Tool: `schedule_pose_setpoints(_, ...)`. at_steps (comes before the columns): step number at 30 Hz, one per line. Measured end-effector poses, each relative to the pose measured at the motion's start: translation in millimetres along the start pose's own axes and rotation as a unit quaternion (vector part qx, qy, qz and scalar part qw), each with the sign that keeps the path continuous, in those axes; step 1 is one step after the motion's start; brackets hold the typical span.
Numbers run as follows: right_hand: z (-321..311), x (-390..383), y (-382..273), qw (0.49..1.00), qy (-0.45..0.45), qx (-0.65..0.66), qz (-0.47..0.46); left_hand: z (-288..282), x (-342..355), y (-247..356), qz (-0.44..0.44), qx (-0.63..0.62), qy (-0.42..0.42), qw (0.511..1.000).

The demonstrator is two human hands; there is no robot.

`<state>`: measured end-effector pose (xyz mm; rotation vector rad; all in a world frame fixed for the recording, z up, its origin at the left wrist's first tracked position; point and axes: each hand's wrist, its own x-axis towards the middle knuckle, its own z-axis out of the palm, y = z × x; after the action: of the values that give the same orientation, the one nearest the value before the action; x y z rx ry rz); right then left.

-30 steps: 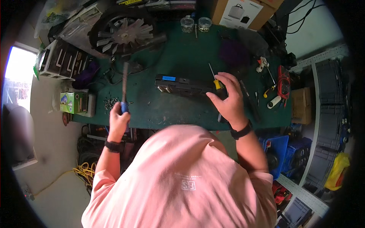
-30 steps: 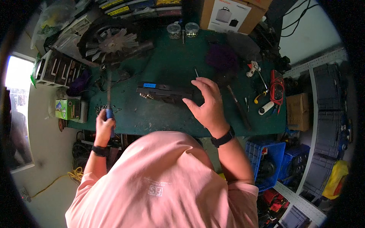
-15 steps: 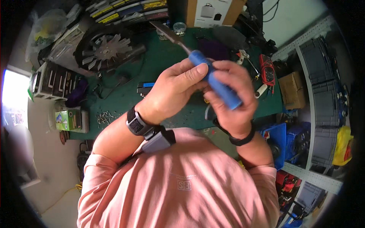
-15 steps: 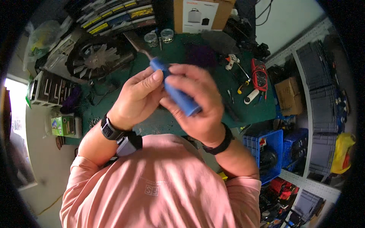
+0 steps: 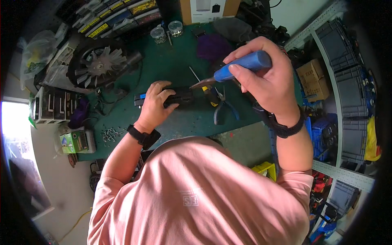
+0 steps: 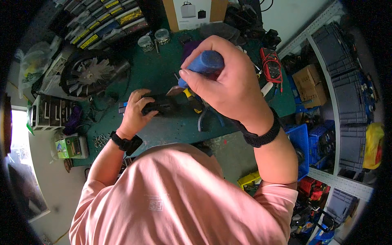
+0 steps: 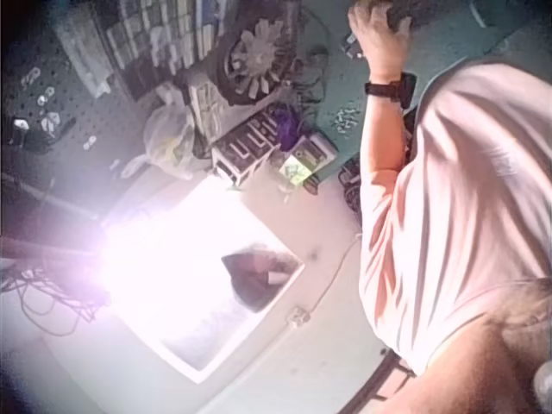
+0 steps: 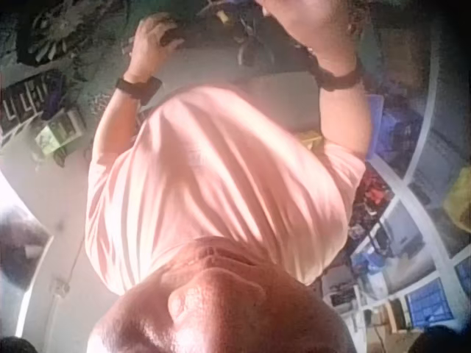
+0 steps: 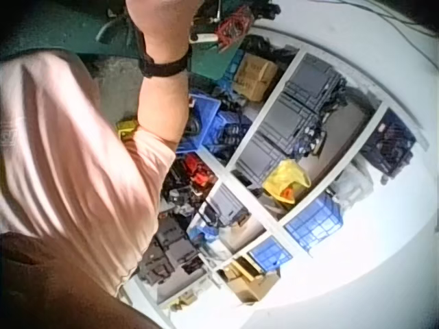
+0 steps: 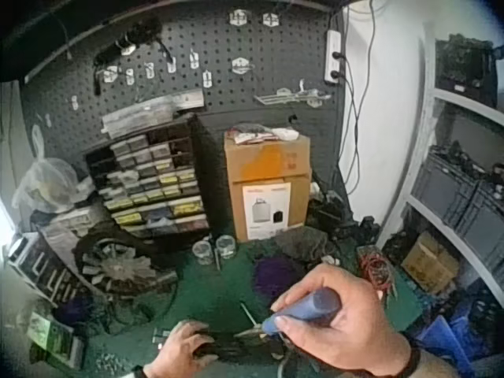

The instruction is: The person disassembles a black electronic device using pliers and a hammer to remove a stuck component. They then separate the casing to reveal a blue circuit board, which they inspect and manipulate with a screwdriver. The person handles the device's metal casing and internal components throughout the process.

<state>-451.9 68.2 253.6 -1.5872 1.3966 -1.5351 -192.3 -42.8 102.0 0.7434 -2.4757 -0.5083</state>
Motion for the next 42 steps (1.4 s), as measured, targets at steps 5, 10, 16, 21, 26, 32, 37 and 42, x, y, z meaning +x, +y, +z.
schedule_pose_setpoints(5,6.2,7.6,10.3,1.000,-0.024,-0.012,-0.014,8.5,-0.1,-3.8,0.011,-0.026,0.018,0.999)
schedule_pose_setpoints(10,10.6,11.3,15.0,0.998,-0.051,-0.048,0.010,6.0,2.0,-0.6,0.017,-0.028,0.031,0.999)
schedule_pose_setpoints(16,15.0,18.9,17.6,0.995,-0.049,-0.082,0.007,6.4,3.1,-5.0,0.022,-0.042,0.031,0.998)
schedule_pose_setpoints(21,17.6,34.9,24.9,0.993,-0.037,-0.106,0.021,5.8,3.9,-2.6,0.015,-0.059,0.024,0.998)
schedule_pose_setpoints(26,17.0,45.7,18.2,0.988,-0.073,-0.109,0.079,5.8,1.6,-3.9,0.006,-0.065,0.024,0.998)
schedule_pose_setpoints(32,24.0,47.0,19.9,0.989,-0.083,-0.121,0.014,4.7,2.5,-2.9,0.003,-0.050,0.016,0.999)
schedule_pose_setpoints(37,46.0,43.7,10.0,0.973,-0.079,-0.180,-0.125,4.2,2.9,-1.5,0.010,-0.045,0.021,0.999)
schedule_pose_setpoints(42,54.6,51.7,10.0,0.975,-0.087,-0.177,-0.104,3.3,4.1,-4.3,0.018,-0.047,0.006,0.999)
